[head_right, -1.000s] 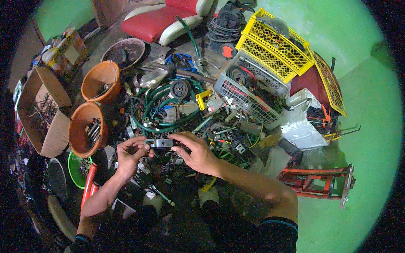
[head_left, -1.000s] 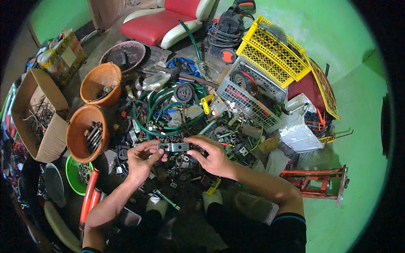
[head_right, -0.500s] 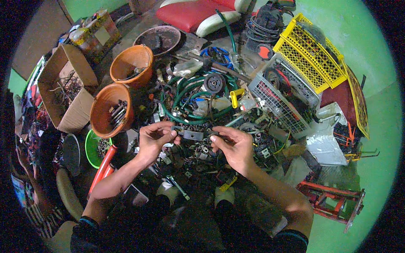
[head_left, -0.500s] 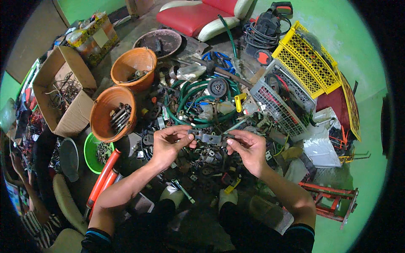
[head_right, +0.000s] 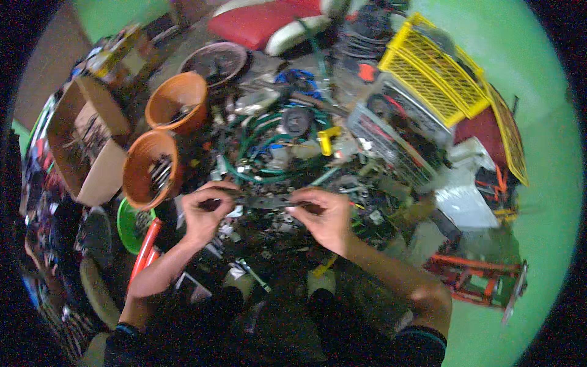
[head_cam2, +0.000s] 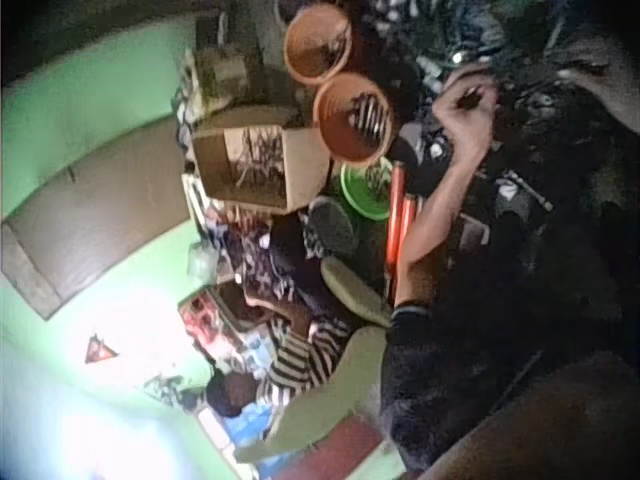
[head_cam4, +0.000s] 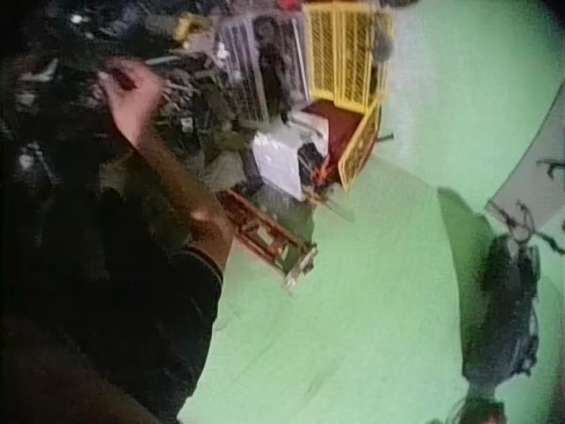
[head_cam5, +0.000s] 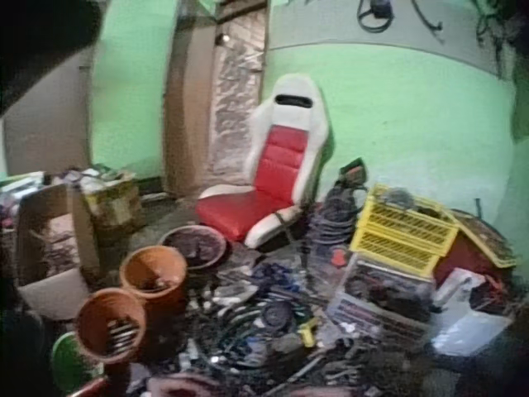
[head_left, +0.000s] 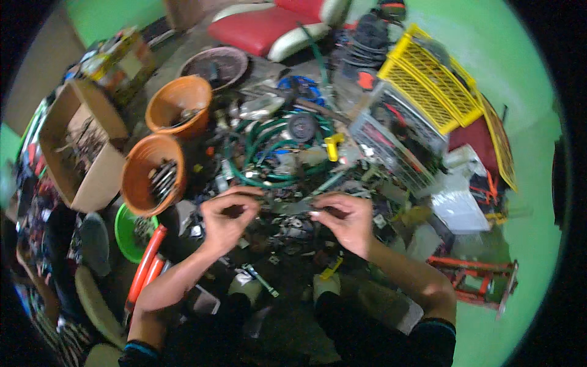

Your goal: The person sits on the floor and sorts through a large pile of mechanical parts and tools. They pick up a timing belt and hang it on a wall hook, then examine various small metal components, wires, and tools, occasionally placing items into bowls or moving them aside.

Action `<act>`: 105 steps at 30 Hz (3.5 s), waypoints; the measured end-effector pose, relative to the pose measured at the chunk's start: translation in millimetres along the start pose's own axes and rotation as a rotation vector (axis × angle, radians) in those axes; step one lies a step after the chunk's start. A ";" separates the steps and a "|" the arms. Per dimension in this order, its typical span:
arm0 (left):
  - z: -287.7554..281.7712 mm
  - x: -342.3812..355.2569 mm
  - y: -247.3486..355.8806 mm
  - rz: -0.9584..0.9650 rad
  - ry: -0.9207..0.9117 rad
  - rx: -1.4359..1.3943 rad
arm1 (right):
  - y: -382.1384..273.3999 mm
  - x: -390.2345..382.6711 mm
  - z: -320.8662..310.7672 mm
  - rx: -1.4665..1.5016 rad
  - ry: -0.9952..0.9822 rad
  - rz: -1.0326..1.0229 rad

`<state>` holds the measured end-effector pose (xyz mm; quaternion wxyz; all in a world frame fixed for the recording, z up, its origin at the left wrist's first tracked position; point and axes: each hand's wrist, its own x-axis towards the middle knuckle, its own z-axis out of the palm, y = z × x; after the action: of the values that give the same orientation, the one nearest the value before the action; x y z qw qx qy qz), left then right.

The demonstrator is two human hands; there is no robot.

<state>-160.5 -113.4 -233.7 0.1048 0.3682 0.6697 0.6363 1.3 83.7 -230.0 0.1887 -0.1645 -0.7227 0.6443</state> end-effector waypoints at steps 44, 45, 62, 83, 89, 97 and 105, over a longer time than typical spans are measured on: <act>5.8 23.8 -33.0 -0.502 -0.282 0.034 | 150.8 124.7 -350.0 0.011 0.996 0.253; 11.5 36.3 -31.4 -0.499 -0.351 0.031 | 139.1 123.5 -344.3 0.025 0.967 0.245; 434.1 254.7 -95.7 -0.141 -0.494 0.123 | 106.9 89.7 -372.0 0.108 0.793 0.259; 427.9 232.5 -103.5 0.192 -0.719 0.817 | 164.8 86.6 -380.1 -0.796 0.524 0.146; 408.9 221.5 -99.8 0.188 -0.741 0.797 | 137.3 57.3 -346.4 -0.964 0.491 0.210; 403.8 187.5 -126.0 0.652 -0.579 0.765 | 143.1 13.1 -360.2 -1.784 0.302 0.055; 431.8 217.1 -138.3 0.937 -0.680 1.148 | 187.3 17.8 -397.8 -1.736 0.303 0.008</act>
<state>-100.8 368.5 -363.7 -0.1798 0.7797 0.5993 0.0251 177.6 459.7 -375.8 0.0886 -0.3363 -0.9238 -0.1604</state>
